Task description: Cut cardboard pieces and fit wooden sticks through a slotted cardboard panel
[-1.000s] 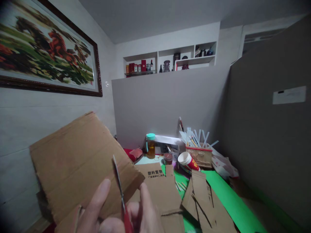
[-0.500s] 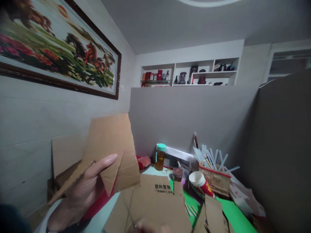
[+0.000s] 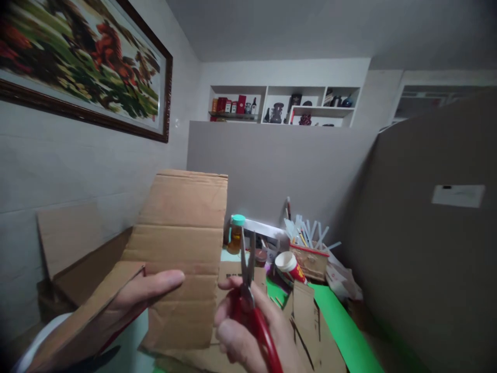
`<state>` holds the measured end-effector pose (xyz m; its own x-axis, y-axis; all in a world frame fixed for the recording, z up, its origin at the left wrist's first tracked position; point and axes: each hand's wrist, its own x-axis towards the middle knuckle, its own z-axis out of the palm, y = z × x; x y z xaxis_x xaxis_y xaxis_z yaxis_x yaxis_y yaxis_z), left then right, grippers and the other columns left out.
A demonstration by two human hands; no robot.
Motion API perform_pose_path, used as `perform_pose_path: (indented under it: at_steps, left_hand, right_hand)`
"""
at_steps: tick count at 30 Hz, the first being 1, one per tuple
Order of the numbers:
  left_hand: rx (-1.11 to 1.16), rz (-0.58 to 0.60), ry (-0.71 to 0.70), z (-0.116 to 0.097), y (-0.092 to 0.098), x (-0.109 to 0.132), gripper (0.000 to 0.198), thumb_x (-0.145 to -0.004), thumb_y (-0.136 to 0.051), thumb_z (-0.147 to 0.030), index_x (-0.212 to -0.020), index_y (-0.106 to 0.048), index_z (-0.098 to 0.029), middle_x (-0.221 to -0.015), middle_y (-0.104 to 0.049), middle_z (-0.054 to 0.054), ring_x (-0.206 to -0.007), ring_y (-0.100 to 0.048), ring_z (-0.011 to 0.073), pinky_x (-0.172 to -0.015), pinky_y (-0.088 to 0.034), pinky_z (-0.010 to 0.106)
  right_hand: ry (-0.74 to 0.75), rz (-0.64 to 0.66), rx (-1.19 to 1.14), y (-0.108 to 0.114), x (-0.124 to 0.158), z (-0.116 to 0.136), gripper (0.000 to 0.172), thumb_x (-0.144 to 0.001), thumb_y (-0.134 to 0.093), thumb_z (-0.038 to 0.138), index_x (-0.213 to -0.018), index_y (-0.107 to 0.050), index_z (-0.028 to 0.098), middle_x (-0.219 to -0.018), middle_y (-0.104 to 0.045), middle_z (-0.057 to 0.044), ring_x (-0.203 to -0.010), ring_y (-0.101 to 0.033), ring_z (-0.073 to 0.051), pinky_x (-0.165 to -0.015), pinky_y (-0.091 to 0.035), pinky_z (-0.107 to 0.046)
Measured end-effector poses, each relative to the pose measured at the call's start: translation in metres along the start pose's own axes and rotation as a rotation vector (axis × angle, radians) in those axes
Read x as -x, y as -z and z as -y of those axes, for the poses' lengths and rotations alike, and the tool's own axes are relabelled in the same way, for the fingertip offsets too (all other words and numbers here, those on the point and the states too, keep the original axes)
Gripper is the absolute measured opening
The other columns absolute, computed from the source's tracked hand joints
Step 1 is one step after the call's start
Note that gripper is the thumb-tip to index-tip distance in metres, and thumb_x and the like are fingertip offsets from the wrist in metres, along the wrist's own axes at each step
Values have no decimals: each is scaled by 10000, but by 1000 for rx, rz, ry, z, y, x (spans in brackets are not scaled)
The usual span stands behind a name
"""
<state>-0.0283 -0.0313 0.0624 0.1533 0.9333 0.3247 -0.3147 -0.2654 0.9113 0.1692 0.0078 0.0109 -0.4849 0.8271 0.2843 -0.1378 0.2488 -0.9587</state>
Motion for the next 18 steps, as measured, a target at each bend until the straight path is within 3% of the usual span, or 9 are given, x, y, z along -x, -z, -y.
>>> perform_pose_path:
  at_steps: [5, 8, 11, 14, 18]
  left_hand:
    - [32, 18, 105, 16, -5, -5, 601, -764, -762, -306, -1346, -614, -278, -1086, -782, 78, -1011, -723, 305, -837, -593, 396]
    - [-74, 75, 242, 21, -4, -5, 551, -802, -739, -317, -1329, -604, -233, -957, -790, 95, -681, -735, 220, -593, -591, 296]
    - [-165, 112, 345, 21, -1, -5, 543, -848, -704, -360, -1330, -559, -155, -728, -747, 61, -444, -603, 123, -417, -476, 197]
    - [-130, 46, 326, 19, 6, -7, 544, -844, -706, -368, -1304, -551, -123, -658, -689, 29, -444, -567, 112, -385, -438, 173]
    - [-101, -56, 211, 16, 15, -12, 414, -827, -715, -346, -1149, -638, -97, -654, -668, 30, -428, -558, 109, -363, -431, 174]
  right_hand:
    - [35, -159, 85, -13, 1, 6, 475, -791, -715, 571, -1113, -652, 228, -800, -628, -46, -704, -622, -224, -705, -529, -353]
    - [42, -211, 101, -15, 2, 15, 485, -798, -702, 567, -1162, -629, 254, -823, -640, -39, -722, -620, -222, -694, -522, -333]
    - [55, -252, 166, -15, 4, 23, 394, -842, -678, 537, -1090, -617, 237, -722, -580, 1, -642, -549, -168, -605, -477, -273]
    - [61, -239, 208, -11, 5, 21, 350, -917, -588, 521, -1053, -554, 200, -684, -528, 15, -590, -494, -141, -540, -429, -258]
    - [-44, -96, 123, 0, 0, -1, 492, -868, -589, 639, -1071, -576, 192, -708, -550, -11, -579, -507, -143, -516, -422, -268]
